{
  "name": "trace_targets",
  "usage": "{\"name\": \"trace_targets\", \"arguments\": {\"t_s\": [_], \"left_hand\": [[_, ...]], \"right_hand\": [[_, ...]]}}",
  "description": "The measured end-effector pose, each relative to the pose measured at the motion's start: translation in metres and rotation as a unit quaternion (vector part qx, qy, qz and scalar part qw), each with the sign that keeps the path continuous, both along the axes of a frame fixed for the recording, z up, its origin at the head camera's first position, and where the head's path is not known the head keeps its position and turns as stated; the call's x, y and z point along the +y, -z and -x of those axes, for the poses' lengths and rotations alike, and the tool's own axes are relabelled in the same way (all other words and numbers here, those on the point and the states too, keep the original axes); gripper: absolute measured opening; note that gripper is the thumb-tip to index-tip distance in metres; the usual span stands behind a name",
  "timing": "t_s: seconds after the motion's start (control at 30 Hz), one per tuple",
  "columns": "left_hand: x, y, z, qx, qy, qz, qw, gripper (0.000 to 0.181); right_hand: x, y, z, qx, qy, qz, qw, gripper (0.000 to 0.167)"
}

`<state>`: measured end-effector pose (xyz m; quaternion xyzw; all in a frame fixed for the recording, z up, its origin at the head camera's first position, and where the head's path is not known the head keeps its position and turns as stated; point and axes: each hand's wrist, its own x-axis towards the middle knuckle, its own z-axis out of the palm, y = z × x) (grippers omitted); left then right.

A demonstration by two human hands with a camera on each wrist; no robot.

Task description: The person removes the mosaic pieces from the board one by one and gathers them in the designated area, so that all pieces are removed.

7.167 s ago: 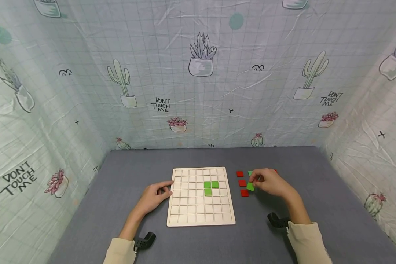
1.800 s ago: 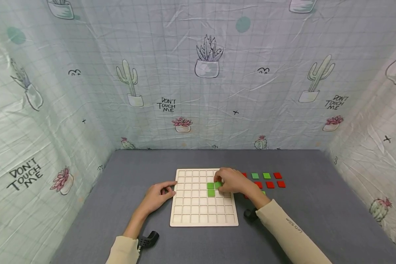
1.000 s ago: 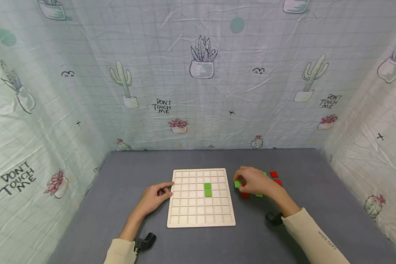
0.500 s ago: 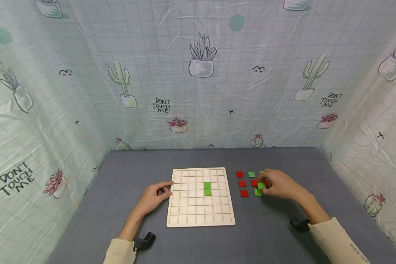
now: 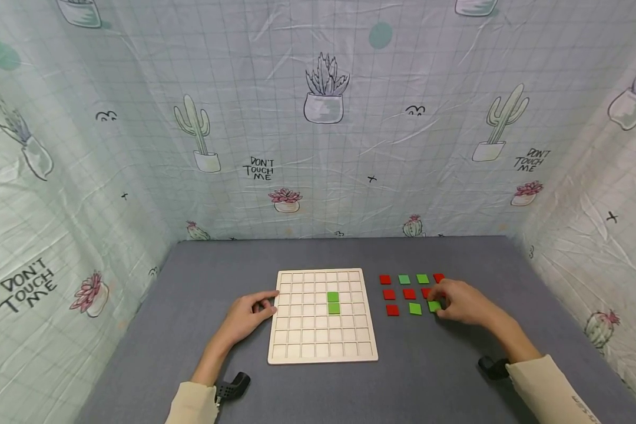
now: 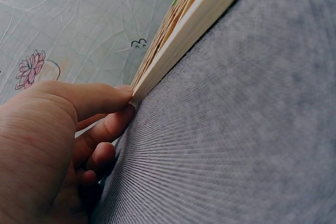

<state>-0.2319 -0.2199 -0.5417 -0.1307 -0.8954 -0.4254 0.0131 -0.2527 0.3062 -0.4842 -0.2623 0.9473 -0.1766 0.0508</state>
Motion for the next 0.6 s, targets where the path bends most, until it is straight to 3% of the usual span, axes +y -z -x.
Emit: {"name": "trace_targets", "arguments": {"t_s": [0.6], "left_hand": [[-0.0004,-0.0002,0.0008,0.001,0.001,-0.008,1.0,0.036]], "right_hand": [[-0.0027,0.0023,0.003,-0.018,0.013,-0.011,0.9997,0.023]]}}
